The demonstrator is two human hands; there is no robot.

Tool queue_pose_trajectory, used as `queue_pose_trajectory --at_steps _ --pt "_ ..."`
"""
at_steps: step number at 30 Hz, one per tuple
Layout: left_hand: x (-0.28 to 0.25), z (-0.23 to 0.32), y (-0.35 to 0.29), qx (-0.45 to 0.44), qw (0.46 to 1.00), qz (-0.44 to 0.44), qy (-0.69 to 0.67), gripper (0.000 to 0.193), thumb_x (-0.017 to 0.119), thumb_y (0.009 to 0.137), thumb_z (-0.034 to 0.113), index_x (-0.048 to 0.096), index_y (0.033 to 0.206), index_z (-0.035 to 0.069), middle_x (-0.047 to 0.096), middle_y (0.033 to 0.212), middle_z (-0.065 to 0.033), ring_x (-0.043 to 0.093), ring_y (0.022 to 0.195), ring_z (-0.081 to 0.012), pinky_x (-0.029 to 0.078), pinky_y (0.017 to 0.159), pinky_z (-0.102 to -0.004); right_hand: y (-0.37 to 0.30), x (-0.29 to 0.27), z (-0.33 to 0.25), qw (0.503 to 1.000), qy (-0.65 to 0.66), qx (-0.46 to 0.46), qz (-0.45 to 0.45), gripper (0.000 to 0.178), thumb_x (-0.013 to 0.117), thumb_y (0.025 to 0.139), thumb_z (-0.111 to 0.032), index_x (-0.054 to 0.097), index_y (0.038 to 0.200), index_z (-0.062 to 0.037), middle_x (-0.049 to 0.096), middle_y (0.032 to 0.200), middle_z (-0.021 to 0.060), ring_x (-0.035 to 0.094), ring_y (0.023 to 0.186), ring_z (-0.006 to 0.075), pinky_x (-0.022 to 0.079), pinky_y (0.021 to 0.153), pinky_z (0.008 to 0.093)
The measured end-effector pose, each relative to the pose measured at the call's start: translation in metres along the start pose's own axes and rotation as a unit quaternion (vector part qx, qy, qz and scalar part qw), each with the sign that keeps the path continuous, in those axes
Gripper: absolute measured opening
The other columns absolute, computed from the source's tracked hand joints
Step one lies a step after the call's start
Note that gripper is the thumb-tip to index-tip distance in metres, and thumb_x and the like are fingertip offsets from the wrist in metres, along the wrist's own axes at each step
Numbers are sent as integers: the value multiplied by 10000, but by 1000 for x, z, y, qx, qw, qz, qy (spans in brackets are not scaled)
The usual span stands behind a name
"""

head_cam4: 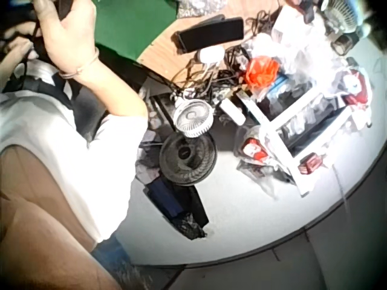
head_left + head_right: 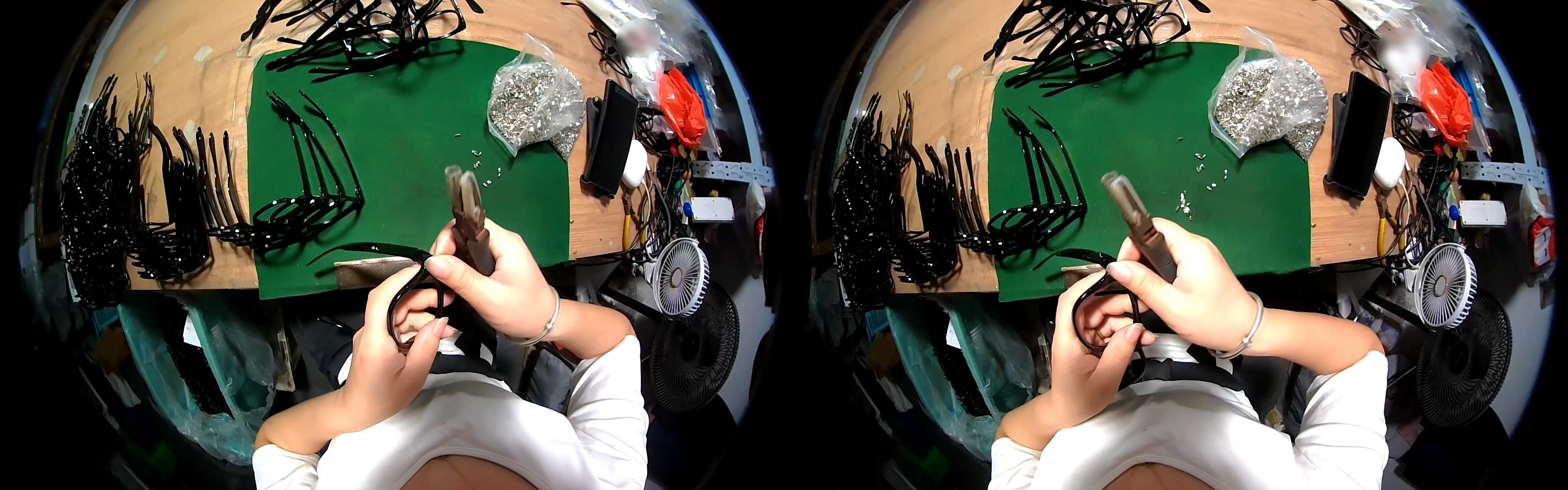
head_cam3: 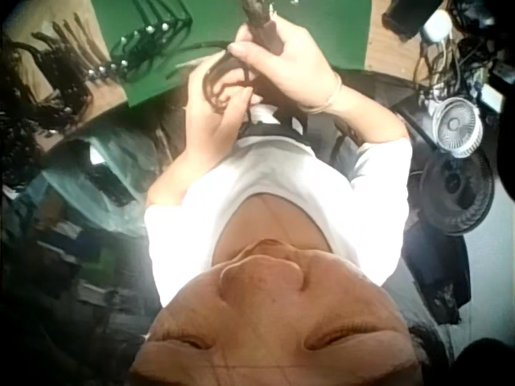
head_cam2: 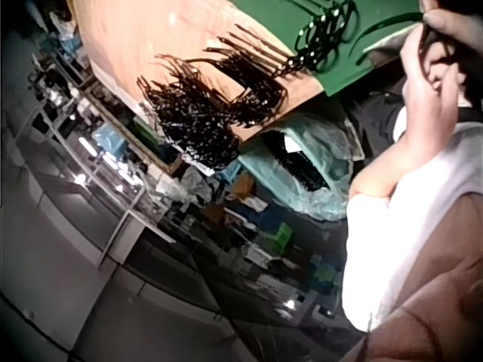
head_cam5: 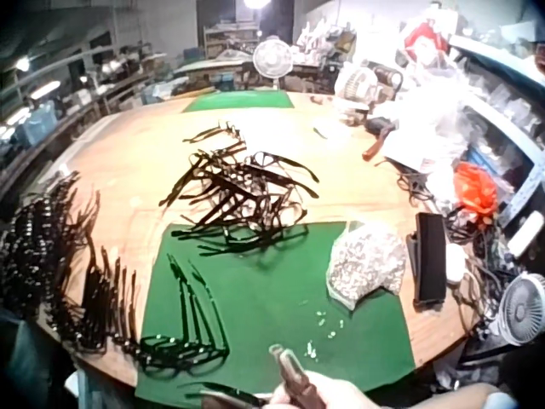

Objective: The person repeatedly picks up black eyeglass frames from a pile on a green mat and uses pliers to press or adjust the hinge area of each frame. After each adjustment, the frame is placed back on the mat. The process continues with multiple frames in a repetitive manner.

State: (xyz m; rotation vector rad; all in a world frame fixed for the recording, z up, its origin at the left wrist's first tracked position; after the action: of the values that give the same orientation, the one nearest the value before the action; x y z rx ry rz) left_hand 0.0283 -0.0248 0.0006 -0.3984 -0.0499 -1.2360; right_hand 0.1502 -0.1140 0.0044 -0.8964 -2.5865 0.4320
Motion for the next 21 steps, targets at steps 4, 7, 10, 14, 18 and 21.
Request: queue_pose_trajectory --at_steps 4,7,10,14,18,21 --pt "0 -1 1 -5 1000 -6 -2 530 478 779 -123 241 1236 5 517 982 -165 564 815 -135 493 720 -250 3 -2 -5 986 127 101 -40 161 574 836 -157 487 863 -25 509 727 7 491 629 62 424 560 203" --pt "-3 1 1 -30 998 -26 -50 532 492 782 -112 235 1236 -6 519 988 -165 569 808 -127 481 732 -246 2 -3 -6 990 102 98 -28 163 574 836 -149 484 877 -19 510 731 13 490 614 64 422 552 200" --pt "-1 0 2 -35 997 -19 -66 538 495 784 -104 229 1240 -2 513 989 -165 564 804 -126 481 723 -247 1 -1 -11 991 88 97 -14 169 576 834 -147 482 885 -17 512 735 16 490 611 64 422 551 197" --pt "-2 -2 2 -19 998 -34 -53 549 467 788 -116 212 1250 33 518 990 -181 557 796 -122 493 705 -248 0 0 -13 991 71 110 -3 185 582 830 -145 474 906 -16 509 738 17 490 611 62 423 549 195" --pt "-2 -3 3 -21 997 -41 -66 547 463 795 -105 198 1255 28 517 991 -184 561 776 -122 490 697 -243 -1 2 -7 992 82 93 12 197 580 830 -141 465 928 -14 505 753 19 484 608 61 423 549 194" --pt "-3 -1 3 -30 996 -40 -73 546 462 796 -102 195 1254 28 517 991 -188 569 755 -128 489 697 -242 -1 3 -3 993 86 78 20 197 577 831 -137 463 935 -14 502 762 20 479 609 60 421 546 195"
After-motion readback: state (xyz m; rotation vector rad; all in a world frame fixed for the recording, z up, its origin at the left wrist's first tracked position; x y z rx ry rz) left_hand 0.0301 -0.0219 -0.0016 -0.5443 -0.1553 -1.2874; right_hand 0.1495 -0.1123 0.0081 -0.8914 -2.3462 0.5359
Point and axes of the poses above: each hand's wrist, its own y-axis towards the middle knuckle, its own x-axis out of the palm, z = x × y, the point moved 1 cm from there along y, towards the middle knuckle
